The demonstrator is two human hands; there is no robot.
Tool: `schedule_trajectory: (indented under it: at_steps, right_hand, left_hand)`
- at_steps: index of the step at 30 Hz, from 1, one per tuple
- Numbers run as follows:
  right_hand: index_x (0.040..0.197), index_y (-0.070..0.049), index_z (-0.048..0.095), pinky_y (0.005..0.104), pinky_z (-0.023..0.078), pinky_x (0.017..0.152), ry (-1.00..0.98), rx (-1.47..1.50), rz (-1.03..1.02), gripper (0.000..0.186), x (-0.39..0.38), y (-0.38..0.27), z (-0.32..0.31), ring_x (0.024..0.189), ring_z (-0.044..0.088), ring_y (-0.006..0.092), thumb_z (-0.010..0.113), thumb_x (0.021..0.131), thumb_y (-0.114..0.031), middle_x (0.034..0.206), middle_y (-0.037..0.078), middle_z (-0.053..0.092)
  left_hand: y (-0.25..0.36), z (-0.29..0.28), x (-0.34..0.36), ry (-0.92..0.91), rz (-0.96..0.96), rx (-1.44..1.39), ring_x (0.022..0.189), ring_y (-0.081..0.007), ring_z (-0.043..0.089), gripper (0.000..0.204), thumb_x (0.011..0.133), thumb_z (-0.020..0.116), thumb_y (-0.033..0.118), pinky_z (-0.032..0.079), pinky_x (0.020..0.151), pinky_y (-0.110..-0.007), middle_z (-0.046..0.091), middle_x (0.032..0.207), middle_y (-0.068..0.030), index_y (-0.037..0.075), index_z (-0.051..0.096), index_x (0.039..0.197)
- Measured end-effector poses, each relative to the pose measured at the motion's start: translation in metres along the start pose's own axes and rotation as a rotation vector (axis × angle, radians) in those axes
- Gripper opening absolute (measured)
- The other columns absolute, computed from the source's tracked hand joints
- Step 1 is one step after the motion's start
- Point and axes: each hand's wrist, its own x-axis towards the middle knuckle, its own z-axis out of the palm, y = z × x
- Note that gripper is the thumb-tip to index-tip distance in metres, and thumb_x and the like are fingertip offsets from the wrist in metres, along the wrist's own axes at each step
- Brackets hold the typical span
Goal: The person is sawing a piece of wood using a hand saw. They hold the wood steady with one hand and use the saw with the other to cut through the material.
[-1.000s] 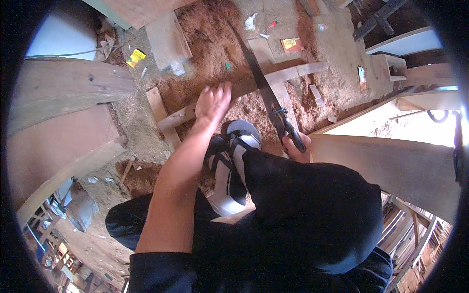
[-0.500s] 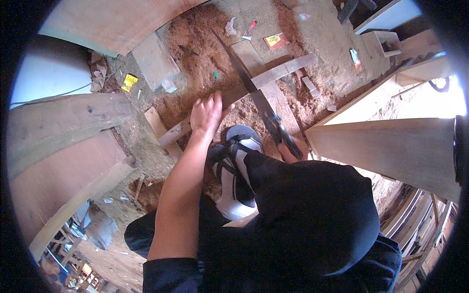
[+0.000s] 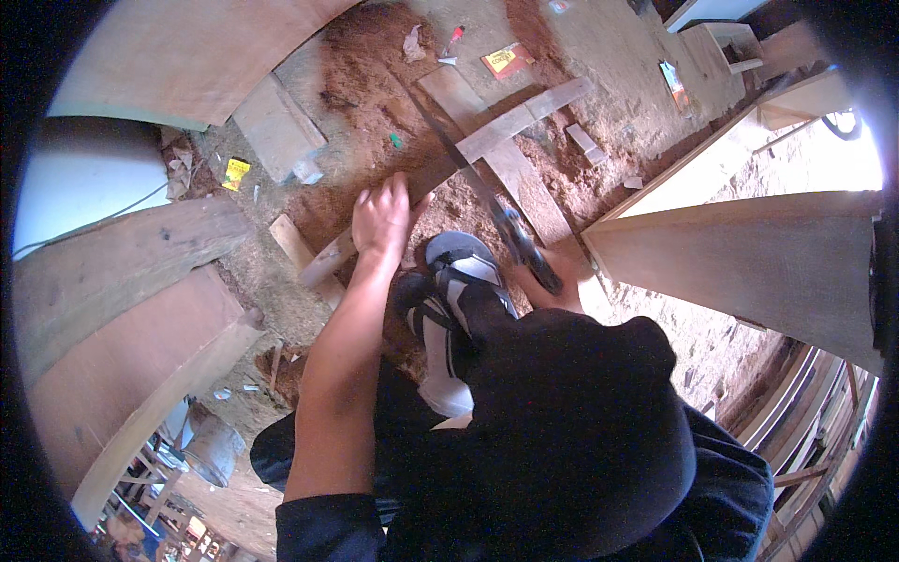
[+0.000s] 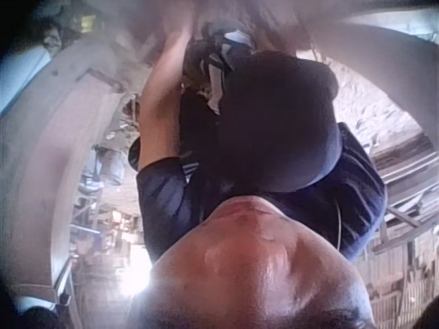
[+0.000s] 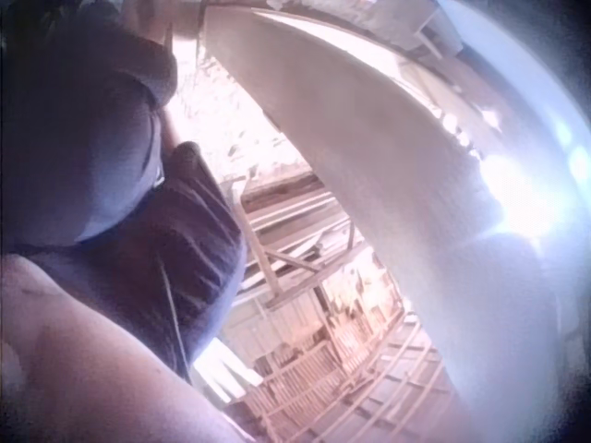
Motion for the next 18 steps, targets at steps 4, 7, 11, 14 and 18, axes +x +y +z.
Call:
schedule_trajectory:
  at_steps: [4, 7, 11, 14, 18]
  right_hand:
    - [0.082, -0.004, 0.057, 0.031, 0.04, 0.056, 0.129, -0.042, -0.025, 0.018, -0.043, 0.044, -0.01, 0.061, 0.05, 0.0146, 0.06, 0.089, -0.02, 0.068, 0.004, 0.054]
    - [0.084, -0.003, 0.057, 0.0313, 0.04, 0.056, 0.152, -0.034, -0.071, 0.018, -0.032, 0.041, -0.009, 0.061, 0.05, 0.0145, 0.062, 0.088, -0.02, 0.068, 0.005, 0.054]
    - [0.081, -0.002, 0.055, 0.0315, 0.035, 0.053, 0.022, 0.083, -0.065, 0.019, 0.023, 0.008, 0.006, 0.059, 0.044, 0.0121, 0.064, 0.086, -0.018, 0.066, 0.005, 0.049]
    - [0.109, -0.002, 0.063, 0.0345, 0.05, 0.071, -0.16, -0.119, 0.131, 0.024, 0.022, -0.001, 0.003, 0.081, 0.065, 0.0221, 0.061, 0.091, -0.017, 0.092, 0.014, 0.067]
    - [0.099, -0.001, 0.061, 0.0322, 0.046, 0.065, 0.097, -0.06, -0.001, 0.018, -0.02, 0.042, 0.0, 0.074, 0.058, 0.0176, 0.061, 0.09, -0.016, 0.083, 0.009, 0.062]
  left_hand:
    - [0.001, 0.0, 0.001, 0.006, 0.004, 0.013, 0.077, -0.0256, 0.068, 0.046, 0.086, 0.062, 0.052, 0.052, 0.076, -0.039, 0.067, 0.085, -0.0097, 0.007, 0.056, 0.095]
    - [-0.002, 0.002, 0.0, 0.044, 0.019, 0.052, 0.075, -0.0253, 0.068, 0.045, 0.087, 0.061, 0.053, 0.052, 0.073, -0.038, 0.067, 0.082, -0.0099, 0.008, 0.056, 0.092]
    - [-0.006, 0.002, 0.002, 0.139, 0.063, 0.051, 0.071, -0.026, 0.068, 0.049, 0.085, 0.063, 0.054, 0.053, 0.072, -0.038, 0.068, 0.079, -0.0103, 0.006, 0.059, 0.094]
    - [-0.005, 0.001, 0.004, 0.09, 0.024, 0.056, 0.069, -0.0268, 0.068, 0.049, 0.085, 0.064, 0.053, 0.053, 0.071, -0.04, 0.068, 0.077, -0.0104, 0.006, 0.059, 0.095]
    - [-0.001, 0.002, 0.007, 0.094, 0.025, 0.01, 0.069, -0.0269, 0.068, 0.048, 0.085, 0.064, 0.052, 0.053, 0.071, -0.04, 0.067, 0.078, -0.0103, 0.006, 0.057, 0.095]
